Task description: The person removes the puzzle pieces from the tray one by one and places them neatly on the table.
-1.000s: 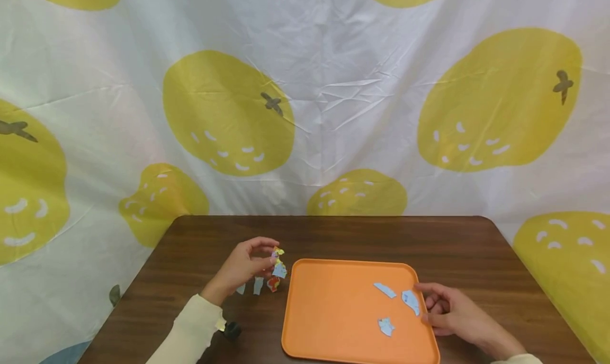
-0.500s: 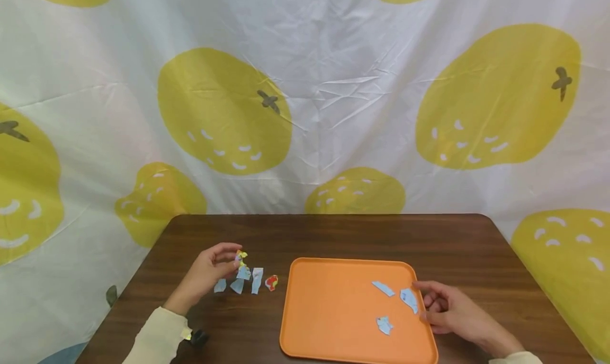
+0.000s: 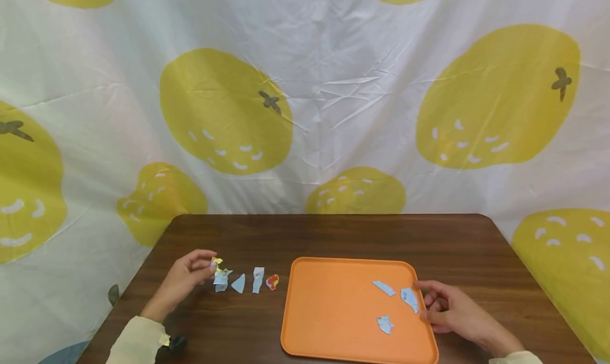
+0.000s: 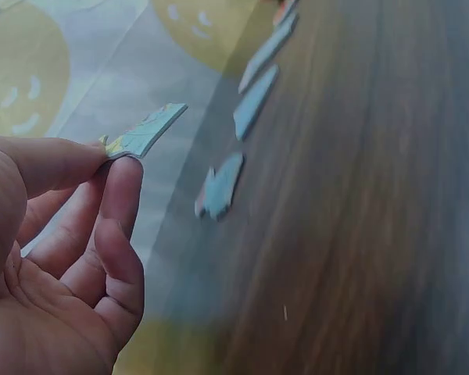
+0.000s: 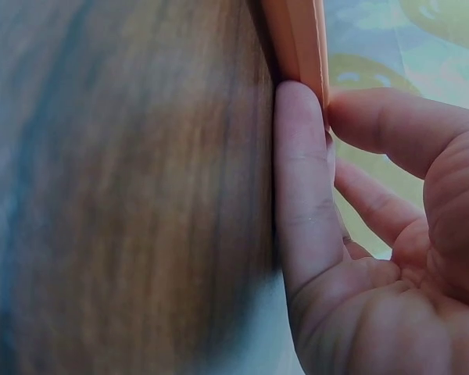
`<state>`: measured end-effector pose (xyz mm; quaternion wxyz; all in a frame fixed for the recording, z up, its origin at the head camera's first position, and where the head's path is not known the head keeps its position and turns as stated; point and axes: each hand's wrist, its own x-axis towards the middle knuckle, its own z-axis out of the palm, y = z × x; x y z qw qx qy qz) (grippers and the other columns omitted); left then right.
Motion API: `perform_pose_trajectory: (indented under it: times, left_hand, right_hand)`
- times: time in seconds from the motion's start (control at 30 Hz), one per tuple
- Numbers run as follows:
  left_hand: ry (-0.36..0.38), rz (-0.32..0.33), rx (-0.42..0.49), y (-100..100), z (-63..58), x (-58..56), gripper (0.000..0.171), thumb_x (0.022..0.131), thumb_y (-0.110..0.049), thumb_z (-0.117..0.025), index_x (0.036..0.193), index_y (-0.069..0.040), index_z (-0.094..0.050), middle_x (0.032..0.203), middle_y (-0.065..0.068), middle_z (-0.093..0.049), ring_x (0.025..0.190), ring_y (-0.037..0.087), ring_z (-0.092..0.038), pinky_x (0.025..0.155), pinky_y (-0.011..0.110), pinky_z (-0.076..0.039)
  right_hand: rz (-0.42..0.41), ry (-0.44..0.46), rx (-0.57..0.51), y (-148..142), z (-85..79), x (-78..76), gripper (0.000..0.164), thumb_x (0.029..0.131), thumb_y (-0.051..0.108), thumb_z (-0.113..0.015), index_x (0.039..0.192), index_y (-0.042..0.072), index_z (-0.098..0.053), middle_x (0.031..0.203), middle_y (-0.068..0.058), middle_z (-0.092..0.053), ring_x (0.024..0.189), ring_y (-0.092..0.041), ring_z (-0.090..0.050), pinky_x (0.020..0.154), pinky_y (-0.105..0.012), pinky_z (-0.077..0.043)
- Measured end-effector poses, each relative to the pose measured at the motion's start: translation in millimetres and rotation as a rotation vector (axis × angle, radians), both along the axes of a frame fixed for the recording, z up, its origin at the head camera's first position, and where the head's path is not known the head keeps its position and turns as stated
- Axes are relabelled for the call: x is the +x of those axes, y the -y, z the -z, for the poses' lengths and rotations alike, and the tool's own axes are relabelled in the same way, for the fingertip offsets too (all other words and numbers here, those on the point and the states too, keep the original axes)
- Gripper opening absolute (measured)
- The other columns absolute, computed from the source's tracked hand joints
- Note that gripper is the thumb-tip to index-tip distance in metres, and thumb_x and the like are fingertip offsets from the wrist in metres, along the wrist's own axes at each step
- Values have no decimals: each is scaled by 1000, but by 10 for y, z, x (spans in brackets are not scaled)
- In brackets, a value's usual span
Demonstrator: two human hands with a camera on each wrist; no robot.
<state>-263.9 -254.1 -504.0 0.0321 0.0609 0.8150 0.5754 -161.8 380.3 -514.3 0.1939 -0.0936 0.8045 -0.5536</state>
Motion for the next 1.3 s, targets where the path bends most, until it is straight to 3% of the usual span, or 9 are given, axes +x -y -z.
perform_pose_trajectory:
  times: [0.27,0.67,0.93,1.3]
  left_hand:
    - [22,-77,-61,187,71,1,37,95,-8,-76,130,0,-66,101,15,-79,79,13,-73,68,28,-53]
    - [40,-123,-189,312,123,-2,33,96,-11,-76,127,-4,-70,102,12,-79,83,10,-69,65,28,-53]
    - [-2,-148,-295,324,181,-43,30,93,-11,-79,122,-4,-75,99,8,-79,78,10,-69,61,27,-54]
    - [-52,-172,-392,295,201,-53,30,89,-14,-84,117,-8,-77,96,4,-78,77,9,-67,73,25,-49]
  right_hand:
    - [-1,-16,3,-1,-2,-4,71,102,13,-70,158,-9,-33,109,-12,-54,85,-6,-60,71,-38,-64]
    - [-8,-6,-15,-9,8,-4,72,102,13,-69,158,-11,-31,109,-13,-55,88,-7,-62,75,-40,-65]
    - [-3,2,-13,-7,17,6,71,102,13,-70,158,-10,-32,110,-13,-55,88,-8,-62,74,-39,-64]
    - [-3,5,-37,-15,39,1,71,103,13,-69,158,-10,-31,110,-13,-56,89,-8,-63,76,-40,-65]
